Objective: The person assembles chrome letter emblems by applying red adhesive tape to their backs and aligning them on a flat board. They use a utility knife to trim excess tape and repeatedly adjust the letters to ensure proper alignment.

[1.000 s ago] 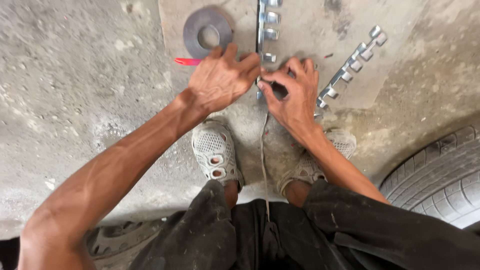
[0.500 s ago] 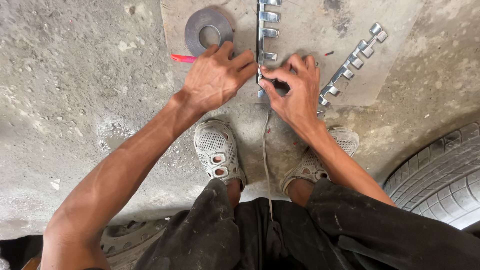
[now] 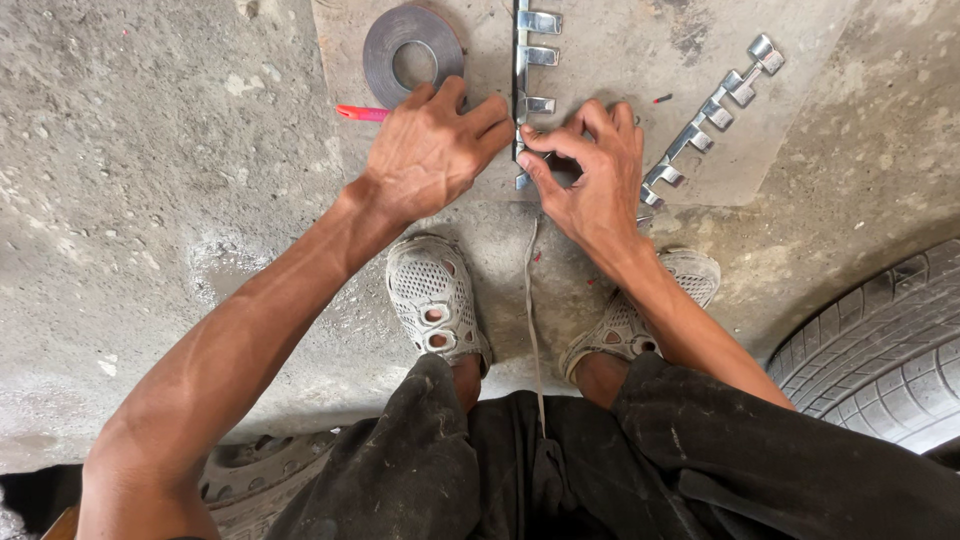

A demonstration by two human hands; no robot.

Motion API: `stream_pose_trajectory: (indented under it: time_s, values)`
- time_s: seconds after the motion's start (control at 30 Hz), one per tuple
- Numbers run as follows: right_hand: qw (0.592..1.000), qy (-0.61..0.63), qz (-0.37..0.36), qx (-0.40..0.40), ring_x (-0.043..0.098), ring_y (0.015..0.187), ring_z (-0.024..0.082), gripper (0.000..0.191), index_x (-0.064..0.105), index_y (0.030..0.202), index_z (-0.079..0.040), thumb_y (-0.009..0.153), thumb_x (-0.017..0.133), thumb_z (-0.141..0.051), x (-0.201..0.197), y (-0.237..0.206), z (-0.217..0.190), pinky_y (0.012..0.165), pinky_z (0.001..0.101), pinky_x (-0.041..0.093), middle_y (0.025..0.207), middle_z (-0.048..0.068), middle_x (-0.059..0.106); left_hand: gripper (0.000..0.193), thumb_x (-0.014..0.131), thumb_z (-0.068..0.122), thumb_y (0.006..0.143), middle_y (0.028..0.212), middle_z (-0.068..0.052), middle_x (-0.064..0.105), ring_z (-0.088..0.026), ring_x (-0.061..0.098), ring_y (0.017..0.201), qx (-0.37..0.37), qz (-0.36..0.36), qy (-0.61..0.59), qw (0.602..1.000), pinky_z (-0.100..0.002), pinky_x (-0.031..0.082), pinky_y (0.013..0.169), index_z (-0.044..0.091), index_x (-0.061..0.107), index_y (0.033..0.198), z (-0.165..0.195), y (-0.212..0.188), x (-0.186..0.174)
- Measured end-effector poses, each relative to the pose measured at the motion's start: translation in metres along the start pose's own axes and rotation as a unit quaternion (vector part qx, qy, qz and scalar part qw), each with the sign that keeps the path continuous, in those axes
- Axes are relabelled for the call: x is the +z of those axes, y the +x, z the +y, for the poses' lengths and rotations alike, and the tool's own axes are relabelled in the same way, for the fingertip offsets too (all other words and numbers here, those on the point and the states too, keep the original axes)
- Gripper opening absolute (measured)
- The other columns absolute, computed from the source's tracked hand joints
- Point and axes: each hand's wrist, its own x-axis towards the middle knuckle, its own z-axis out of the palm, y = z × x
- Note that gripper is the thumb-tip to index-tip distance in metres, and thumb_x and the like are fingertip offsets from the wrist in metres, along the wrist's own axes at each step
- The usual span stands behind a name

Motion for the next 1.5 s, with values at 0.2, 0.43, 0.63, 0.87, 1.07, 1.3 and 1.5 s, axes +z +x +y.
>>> stream_pose_trajectory:
  time_s: [0.2, 0.43, 0.63, 0.87, 1.07, 1.3, 1.5]
  values:
    - [1.000, -0.004, 0.002, -0.005, 0.046, 0.093, 0.025, 0.024, 0.083, 0.105, -0.016, 0.084, 0.093, -0.022, -0.001, 0.001, -0.002, 0.085, 0.0393, 0.036, 0.090, 0.003, 0.054, 0.007, 0.066, 0.018, 0.092, 0.095, 0.002, 0.056, -0.020, 0.059, 0.082, 0.043, 0.009, 0.040, 0.998, -0.032, 0.053, 0.067, 0.013, 0.068, 0.096, 0.000, -0.005, 0.006]
    - [1.000, 0.001, 0.005, 0.006, 0.046, 0.092, 0.026, 0.024, 0.082, 0.105, -0.016, 0.084, 0.091, -0.020, -0.002, 0.002, -0.008, 0.086, 0.0397, 0.037, 0.091, 0.004, 0.055, 0.004, 0.066, 0.017, 0.090, 0.097, 0.001, 0.059, -0.019, 0.061, 0.080, 0.019, 0.003, 0.041, 0.999, -0.034, 0.055, 0.065, 0.013, 0.067, 0.092, 0.005, -0.005, 0.008]
    - [1.000, 0.015, 0.014, -0.009, 0.048, 0.094, 0.027, 0.045, 0.072, 0.125, -0.014, 0.084, 0.089, -0.021, -0.008, 0.004, -0.012, 0.088, 0.0422, 0.037, 0.091, 0.003, 0.055, 0.010, 0.069, 0.009, 0.088, 0.099, -0.001, 0.061, -0.021, 0.063, 0.084, -0.044, 0.058, -0.010, 0.997, -0.038, 0.057, 0.070, 0.011, 0.068, 0.097, -0.003, -0.002, -0.003]
    - [0.999, -0.044, -0.012, -0.028, 0.047, 0.093, 0.029, 0.045, 0.075, 0.128, -0.017, 0.085, 0.088, -0.022, -0.008, 0.005, -0.017, 0.087, 0.0425, 0.039, 0.095, 0.007, 0.051, 0.014, 0.068, 0.008, 0.083, 0.101, -0.004, 0.060, -0.025, 0.064, 0.087, -0.072, 0.039, -0.003, 0.997, -0.040, 0.056, 0.077, 0.010, 0.068, 0.097, -0.007, 0.005, -0.006]
    - [0.999, -0.037, -0.029, -0.023, 0.047, 0.095, 0.028, 0.041, 0.075, 0.126, -0.016, 0.087, 0.088, -0.022, -0.011, 0.008, -0.016, 0.087, 0.0423, 0.038, 0.096, 0.008, 0.051, 0.009, 0.070, 0.005, 0.083, 0.100, -0.006, 0.063, -0.026, 0.068, 0.080, -0.104, 0.036, -0.061, 0.992, -0.039, 0.058, 0.066, 0.007, 0.067, 0.092, -0.004, 0.011, -0.004]
    - [0.999, -0.029, -0.027, -0.016, 0.047, 0.093, 0.027, 0.041, 0.075, 0.124, -0.016, 0.086, 0.090, -0.020, -0.008, 0.010, -0.012, 0.085, 0.0414, 0.037, 0.094, 0.006, 0.051, 0.004, 0.069, 0.006, 0.091, 0.092, -0.009, 0.066, -0.033, 0.071, 0.065, -0.243, 0.060, -0.187, 0.950, -0.043, 0.057, 0.053, 0.003, 0.068, 0.089, 0.020, 0.014, -0.009]
    - [0.999, -0.030, -0.030, -0.016, 0.046, 0.092, 0.026, 0.041, 0.076, 0.123, -0.015, 0.086, 0.091, -0.020, -0.006, 0.010, -0.013, 0.085, 0.0408, 0.037, 0.092, 0.006, 0.048, 0.006, 0.071, 0.007, 0.086, 0.092, -0.010, 0.069, -0.039, 0.070, 0.066, -0.309, 0.061, -0.209, 0.926, -0.048, 0.057, 0.055, 0.003, 0.067, 0.086, 0.029, 0.019, -0.010]
